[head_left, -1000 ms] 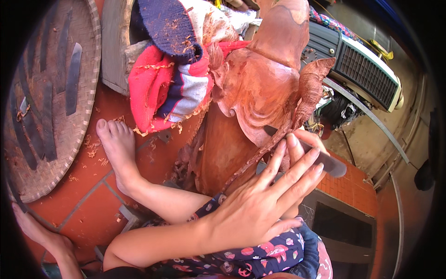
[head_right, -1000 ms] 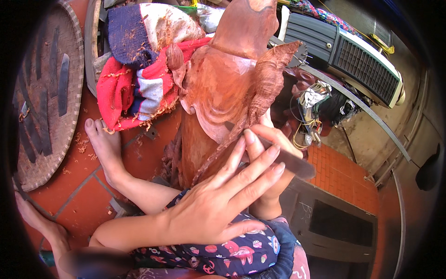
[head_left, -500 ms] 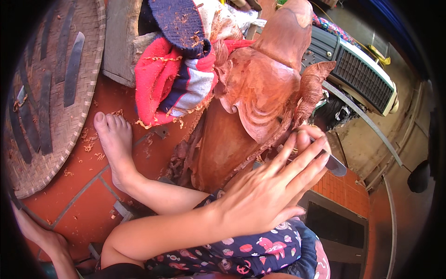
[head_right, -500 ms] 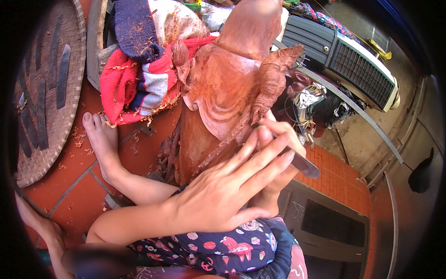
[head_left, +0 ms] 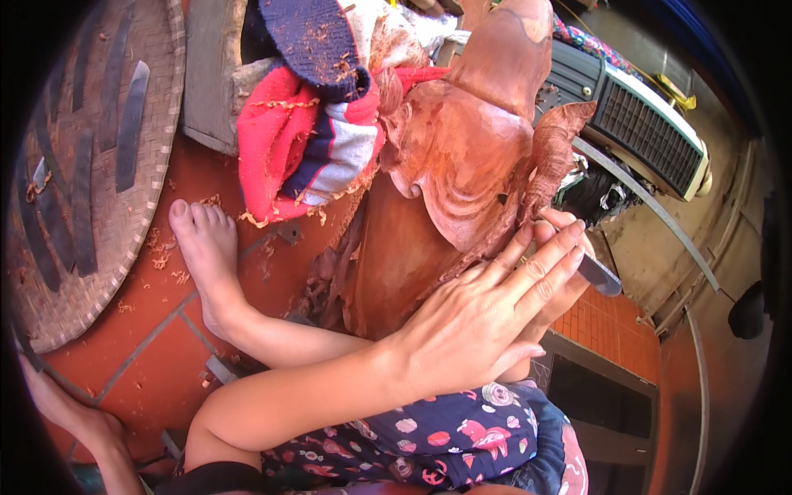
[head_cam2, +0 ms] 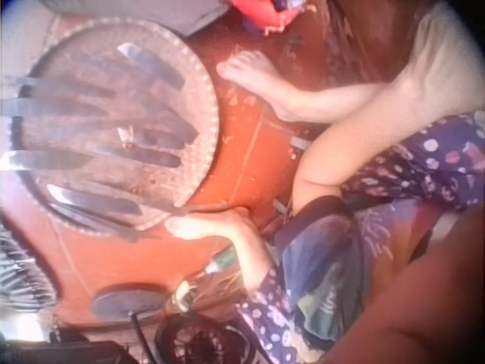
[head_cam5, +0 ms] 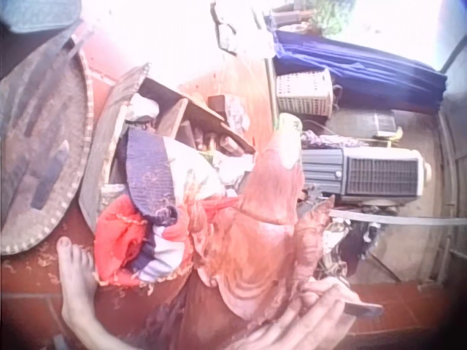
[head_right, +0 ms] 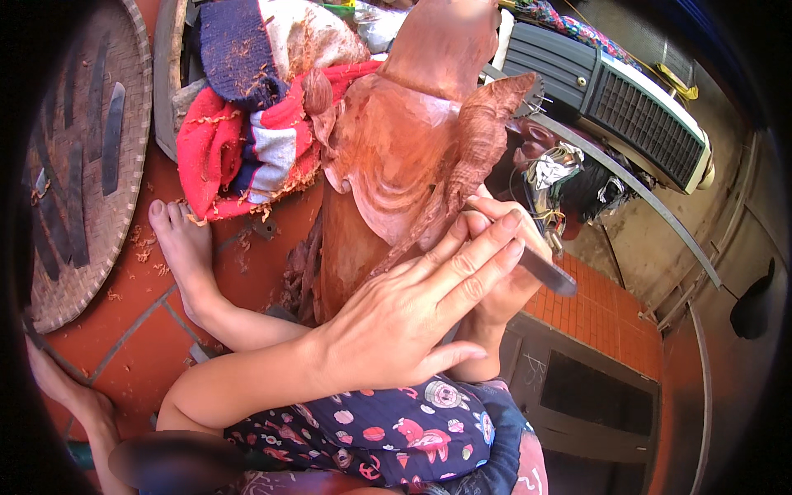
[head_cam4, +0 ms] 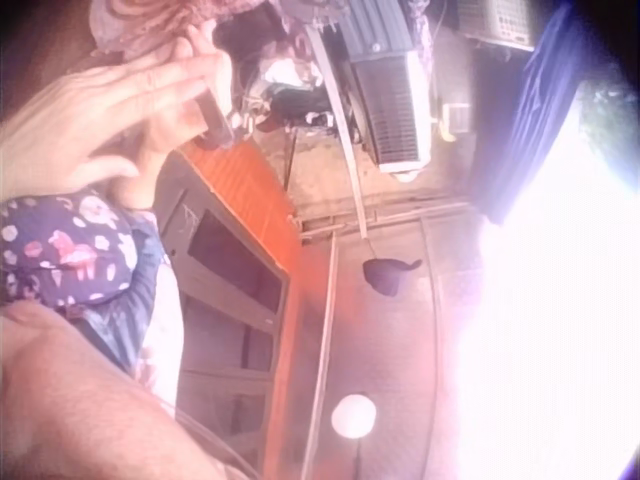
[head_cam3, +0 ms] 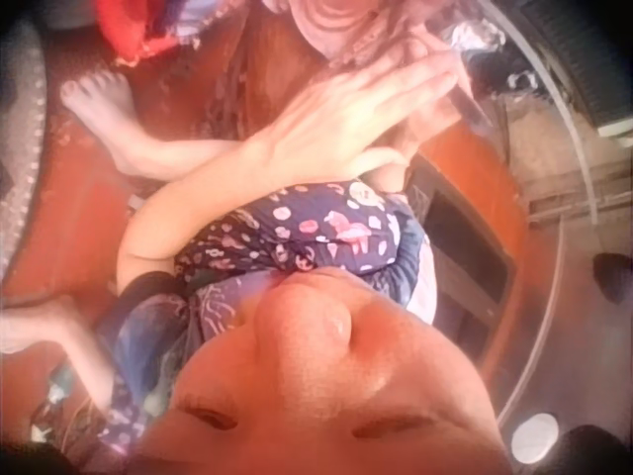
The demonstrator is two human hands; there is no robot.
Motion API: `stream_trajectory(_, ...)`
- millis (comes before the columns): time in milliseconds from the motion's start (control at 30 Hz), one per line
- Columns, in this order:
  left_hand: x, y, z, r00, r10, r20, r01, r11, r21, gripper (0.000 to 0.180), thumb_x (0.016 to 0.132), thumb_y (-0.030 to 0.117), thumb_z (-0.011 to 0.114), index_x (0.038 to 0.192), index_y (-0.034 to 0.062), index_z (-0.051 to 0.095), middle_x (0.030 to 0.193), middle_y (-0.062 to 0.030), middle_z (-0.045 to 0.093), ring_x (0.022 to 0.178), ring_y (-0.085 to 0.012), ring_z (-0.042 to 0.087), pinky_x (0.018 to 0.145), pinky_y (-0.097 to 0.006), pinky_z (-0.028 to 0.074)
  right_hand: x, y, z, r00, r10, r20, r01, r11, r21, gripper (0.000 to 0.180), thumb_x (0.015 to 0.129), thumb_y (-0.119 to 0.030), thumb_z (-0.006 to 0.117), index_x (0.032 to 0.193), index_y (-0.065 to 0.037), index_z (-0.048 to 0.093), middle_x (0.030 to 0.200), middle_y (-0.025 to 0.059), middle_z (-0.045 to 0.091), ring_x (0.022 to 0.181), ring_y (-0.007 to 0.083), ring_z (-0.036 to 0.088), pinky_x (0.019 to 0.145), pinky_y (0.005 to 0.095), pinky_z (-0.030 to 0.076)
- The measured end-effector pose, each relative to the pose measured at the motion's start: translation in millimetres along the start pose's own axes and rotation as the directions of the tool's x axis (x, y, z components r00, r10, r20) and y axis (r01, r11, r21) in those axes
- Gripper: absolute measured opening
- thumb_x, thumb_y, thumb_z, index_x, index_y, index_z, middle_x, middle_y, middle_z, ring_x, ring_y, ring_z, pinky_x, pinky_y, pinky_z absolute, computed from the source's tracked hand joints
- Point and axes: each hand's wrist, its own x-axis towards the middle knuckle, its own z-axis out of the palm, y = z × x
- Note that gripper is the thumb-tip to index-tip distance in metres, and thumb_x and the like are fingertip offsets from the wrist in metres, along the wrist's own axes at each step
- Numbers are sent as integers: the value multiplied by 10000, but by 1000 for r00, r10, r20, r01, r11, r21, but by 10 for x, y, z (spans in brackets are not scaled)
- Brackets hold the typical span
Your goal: The person carves a wooden sculpture using a small knife, focusing on refining the details of the face and hair. They hold the sculpture with one hand and use the knife with the other to shape the wood.
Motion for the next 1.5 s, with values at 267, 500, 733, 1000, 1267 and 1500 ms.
stream_trajectory(267, 15, 11, 36, 999, 25, 33, -30, 988, 149, 963, 770, 256, 791, 1536, -35, 284, 1620, -269, 177, 1476, -489, 216, 1159, -486, 325, 9, 44, -48, 997, 22, 70, -31, 991, 133, 160, 874, -32, 671, 971, 84, 723, 980, 205, 727, 901, 272, 703, 933, 447, 550)
stream_trajectory(500, -291, 236, 187, 997, -9, 78, -16, 952, 304, 755, 786, 171, 791, 1424, -66, 465, 1406, -274, 533, 1302, -401, 542, 1031, -447, 471, 34, 201, -572, 977, 104, 189, -187, 841, 507, 346, 1017, -183, 571, 1248, 73, 552, 1026, 251, 677, 850, 305, 729, 722, 369, 614)
stream_trajectory(733, -325, 269, 160, 984, -171, 43, 128, 862, 491, 790, 791, 51, 763, 1454, -124, 370, 1289, -285, 610, 948, -327, 724, 844, -375, 561, 227, 279, -456, 962, -12, 272, -120, 878, 464, 196, 922, -23, 624, 1093, 64, 664, 1030, 148, 648, 841, 206, 712, 741, 285, 579)
stream_trajectory(1000, -118, 125, 332, 947, -322, -5, 304, 887, 348, 1017, 915, 0, 652, 1553, -35, -140, 1025, -211, 711, 932, -236, 712, 829, -305, 566, 296, 484, -193, 952, -219, 213, 13, 726, 688, 191, 870, 86, 651, 1051, 44, 696, 1074, 119, 726, 1054, 171, 682, 935, 291, 535)
stream_trajectory(1267, -105, 99, 369, 926, -376, -34, 373, 897, 238, 1001, 916, -30, 630, 1555, -27, -141, 997, -210, 703, 900, -256, 719, 837, -312, 573, 329, 575, 82, 941, -326, 93, 194, 743, 641, 156, 862, 74, 663, 1000, 21, 712, 1170, 148, 709, 1189, 209, 631, 1028, 321, 490)
stream_trajectory(1500, -172, 88, 345, 927, -374, -27, 373, 910, 183, 984, 927, -39, 600, 1546, -30, -165, 1019, -217, 691, 936, -272, 716, 853, -329, 574, 245, 407, 68, 971, -218, 99, 135, 839, 527, 117, 853, 36, 683, 963, 8, 711, 1139, 151, 721, 1161, 204, 653, 979, 302, 513)
